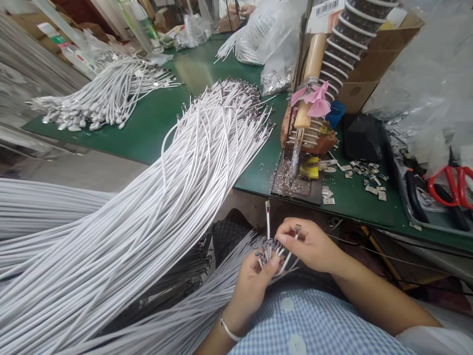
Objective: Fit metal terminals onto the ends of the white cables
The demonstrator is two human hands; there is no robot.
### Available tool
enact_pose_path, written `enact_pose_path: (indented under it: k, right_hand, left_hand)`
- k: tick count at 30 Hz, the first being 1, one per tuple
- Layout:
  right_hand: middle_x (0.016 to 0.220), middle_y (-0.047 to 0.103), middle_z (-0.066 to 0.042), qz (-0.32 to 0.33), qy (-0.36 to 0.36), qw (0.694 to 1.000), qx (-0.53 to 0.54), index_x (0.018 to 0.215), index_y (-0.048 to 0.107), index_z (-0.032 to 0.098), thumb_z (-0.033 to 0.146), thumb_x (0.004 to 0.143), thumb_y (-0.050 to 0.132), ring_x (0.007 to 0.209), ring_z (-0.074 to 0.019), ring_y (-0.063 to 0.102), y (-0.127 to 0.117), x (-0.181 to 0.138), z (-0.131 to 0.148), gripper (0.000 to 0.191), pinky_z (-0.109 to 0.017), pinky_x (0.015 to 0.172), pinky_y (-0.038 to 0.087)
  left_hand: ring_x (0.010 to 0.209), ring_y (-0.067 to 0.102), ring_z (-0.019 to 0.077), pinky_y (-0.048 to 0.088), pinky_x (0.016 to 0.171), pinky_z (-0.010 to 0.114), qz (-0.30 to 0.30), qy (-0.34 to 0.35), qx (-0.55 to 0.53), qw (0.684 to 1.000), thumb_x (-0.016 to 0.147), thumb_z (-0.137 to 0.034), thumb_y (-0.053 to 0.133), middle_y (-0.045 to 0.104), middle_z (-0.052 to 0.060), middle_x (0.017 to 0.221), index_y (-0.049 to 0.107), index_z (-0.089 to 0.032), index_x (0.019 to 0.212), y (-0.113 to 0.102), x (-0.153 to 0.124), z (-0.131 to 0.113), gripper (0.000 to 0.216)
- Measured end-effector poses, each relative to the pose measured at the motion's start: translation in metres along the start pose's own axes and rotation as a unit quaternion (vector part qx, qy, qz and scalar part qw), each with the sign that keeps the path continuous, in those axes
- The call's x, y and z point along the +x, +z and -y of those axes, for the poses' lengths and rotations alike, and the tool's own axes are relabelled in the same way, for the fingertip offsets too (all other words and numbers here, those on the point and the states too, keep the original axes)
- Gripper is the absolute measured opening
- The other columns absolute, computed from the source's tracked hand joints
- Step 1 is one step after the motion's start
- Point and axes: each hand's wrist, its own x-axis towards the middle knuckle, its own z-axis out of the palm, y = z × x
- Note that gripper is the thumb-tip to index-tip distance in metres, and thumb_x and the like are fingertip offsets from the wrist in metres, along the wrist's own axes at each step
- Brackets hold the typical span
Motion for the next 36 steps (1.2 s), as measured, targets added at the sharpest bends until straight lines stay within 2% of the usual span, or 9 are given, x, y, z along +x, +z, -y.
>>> enact_pose_path:
  k: [5, 10, 16, 21, 26, 32, 34, 36]
  right_hand:
    - [0.061, 0.050, 0.001, 0.011, 0.016, 1.000, 0.025, 0.069, 0.053, 0.016, 0.030, 0.079, 0.054, 0.054, -0.0105, 0.047, 0.001, -0.001, -0.001, 0.018, -0.022, 0.051, 0.039]
    - [0.067, 0.050, 0.001, 0.016, -0.016, 1.000, 0.017, 0.071, 0.056, 0.015, 0.027, 0.076, 0.059, 0.057, -0.0102, 0.049, 0.003, -0.001, -0.002, 0.013, -0.021, 0.052, 0.041]
    - [0.062, 0.051, 0.001, 0.010, 0.003, 1.000, 0.017, 0.066, 0.051, 0.017, 0.027, 0.080, 0.051, 0.054, -0.0113, 0.049, 0.001, -0.002, -0.001, 0.017, -0.022, 0.050, 0.040]
    - [0.059, 0.045, 0.002, -0.038, -0.030, 0.999, 0.002, 0.059, 0.046, 0.017, 0.032, 0.081, 0.051, 0.054, -0.0103, 0.042, 0.000, 0.000, -0.003, 0.027, -0.023, 0.051, 0.037]
    - [0.063, 0.045, 0.001, -0.065, -0.053, 0.996, 0.007, 0.065, 0.051, 0.017, 0.034, 0.080, 0.057, 0.054, -0.0098, 0.042, 0.001, 0.002, -0.005, 0.024, -0.022, 0.049, 0.035]
    - [0.062, 0.048, 0.000, -0.055, -0.088, 0.994, -0.022, 0.063, 0.049, 0.018, 0.037, 0.087, 0.048, 0.055, -0.0109, 0.044, -0.003, -0.002, -0.004, 0.030, -0.023, 0.052, 0.038]
    - [0.064, 0.052, -0.001, -0.046, -0.095, 0.994, -0.026, 0.067, 0.052, 0.017, 0.036, 0.088, 0.045, 0.058, -0.0120, 0.047, -0.006, -0.004, -0.003, 0.029, -0.024, 0.054, 0.040]
    - [0.065, 0.053, -0.002, -0.045, -0.098, 0.994, -0.036, 0.069, 0.054, 0.017, 0.033, 0.089, 0.044, 0.059, -0.0127, 0.049, -0.011, -0.005, -0.002, 0.028, -0.024, 0.055, 0.041]
  left_hand:
    - [0.065, 0.056, 0.0125, 0.045, 0.066, 0.026, 0.009, -0.003, 0.012, 1.000, 0.079, -0.031, 0.061, 0.064, 0.002, 0.072, 0.062, -0.014, 0.082, 0.001, -0.001, -0.001, 0.018]
    - [0.063, 0.054, 0.0126, 0.043, 0.064, 0.025, 0.020, 0.005, 0.051, 0.998, 0.078, -0.032, 0.062, 0.060, 0.001, 0.064, 0.061, -0.012, 0.070, 0.004, 0.001, -0.001, 0.021]
    - [0.074, 0.061, 0.0189, 0.046, 0.073, 0.032, 0.018, 0.004, 0.024, 1.000, 0.082, -0.037, 0.056, 0.067, 0.006, 0.077, 0.063, -0.013, 0.085, 0.005, 0.001, 0.002, 0.025]
    - [0.077, 0.059, 0.0189, 0.045, 0.076, 0.032, 0.023, 0.011, 0.062, 0.998, 0.083, -0.035, 0.055, 0.067, 0.007, 0.081, 0.065, -0.013, 0.089, 0.001, 0.000, 0.004, 0.026]
    - [0.079, 0.059, 0.0180, 0.043, 0.078, 0.030, 0.028, -0.008, 0.101, 0.994, 0.082, -0.036, 0.057, 0.067, 0.005, 0.081, 0.068, -0.014, 0.088, 0.002, -0.001, 0.003, 0.025]
    - [0.086, 0.060, 0.0205, 0.044, 0.081, 0.032, -0.035, 0.016, 0.022, 0.999, 0.078, -0.040, 0.060, 0.068, 0.007, 0.090, 0.070, -0.017, 0.087, 0.007, 0.002, -0.010, 0.027]
    - [0.080, 0.061, 0.0190, 0.044, 0.078, 0.030, -0.080, 0.035, 0.019, 0.996, 0.078, -0.042, 0.060, 0.069, 0.006, 0.083, 0.069, -0.016, 0.084, 0.005, 0.005, -0.015, 0.028]
    - [0.068, 0.059, 0.0160, 0.044, 0.072, 0.028, -0.110, 0.055, 0.028, 0.992, 0.079, -0.045, 0.058, 0.065, 0.003, 0.065, 0.068, -0.016, 0.083, 0.001, 0.008, -0.017, 0.031]
